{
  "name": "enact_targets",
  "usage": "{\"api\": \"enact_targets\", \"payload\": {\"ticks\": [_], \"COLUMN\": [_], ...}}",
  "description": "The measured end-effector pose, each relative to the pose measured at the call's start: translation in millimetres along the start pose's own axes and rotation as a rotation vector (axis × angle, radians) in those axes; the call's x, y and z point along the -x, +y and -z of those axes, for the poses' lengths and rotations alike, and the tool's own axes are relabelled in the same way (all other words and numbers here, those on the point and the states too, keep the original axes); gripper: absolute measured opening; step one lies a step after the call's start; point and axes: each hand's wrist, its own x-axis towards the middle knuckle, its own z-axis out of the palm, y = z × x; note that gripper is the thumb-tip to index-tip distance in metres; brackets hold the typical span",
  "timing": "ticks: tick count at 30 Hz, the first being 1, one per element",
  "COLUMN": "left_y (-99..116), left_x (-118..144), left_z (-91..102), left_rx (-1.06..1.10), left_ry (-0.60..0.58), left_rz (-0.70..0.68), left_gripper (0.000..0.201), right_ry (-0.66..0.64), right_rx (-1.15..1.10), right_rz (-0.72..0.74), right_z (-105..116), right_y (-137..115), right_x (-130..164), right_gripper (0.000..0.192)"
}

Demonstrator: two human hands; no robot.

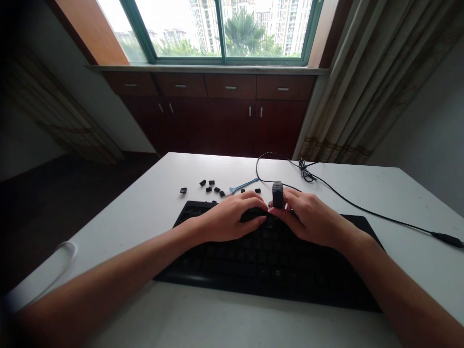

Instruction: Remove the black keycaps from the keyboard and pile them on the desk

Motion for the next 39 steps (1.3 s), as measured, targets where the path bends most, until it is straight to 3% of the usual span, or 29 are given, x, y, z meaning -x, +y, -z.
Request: {"api": "enact_targets", "payload": {"ticks": [13, 21, 26, 39], "left_y": [11.5, 10.6, 9.1, 8.6], "left_x": [-7.7, -4.1, -3.1, -3.1], "left_z": [2.4, -8.0, -9.7, -8.5], "left_rx": [-0.026, 0.031, 0.019, 0.054], "left_ry": [-0.068, 0.002, 0.010, 0.026], "left_rz": [0.040, 0.045, 0.043, 0.028], "left_gripper": [0.036, 0.035, 0.037, 0.031], "right_ry": [0.096, 0.248, 0.292, 0.133], "right_rx": [-0.040, -0.096, -0.045, -0.049], "right_rz": [0.057, 0.018, -0.046, 0.095], "right_z": [-12.0, -9.5, -10.4, -9.9], "right_y": [5.8, 11.3, 6.6, -4.0], "right_x": [1.0, 2.1, 1.1, -3.0], "right_gripper": [0.013, 0.011, 0.024, 0.022]}}
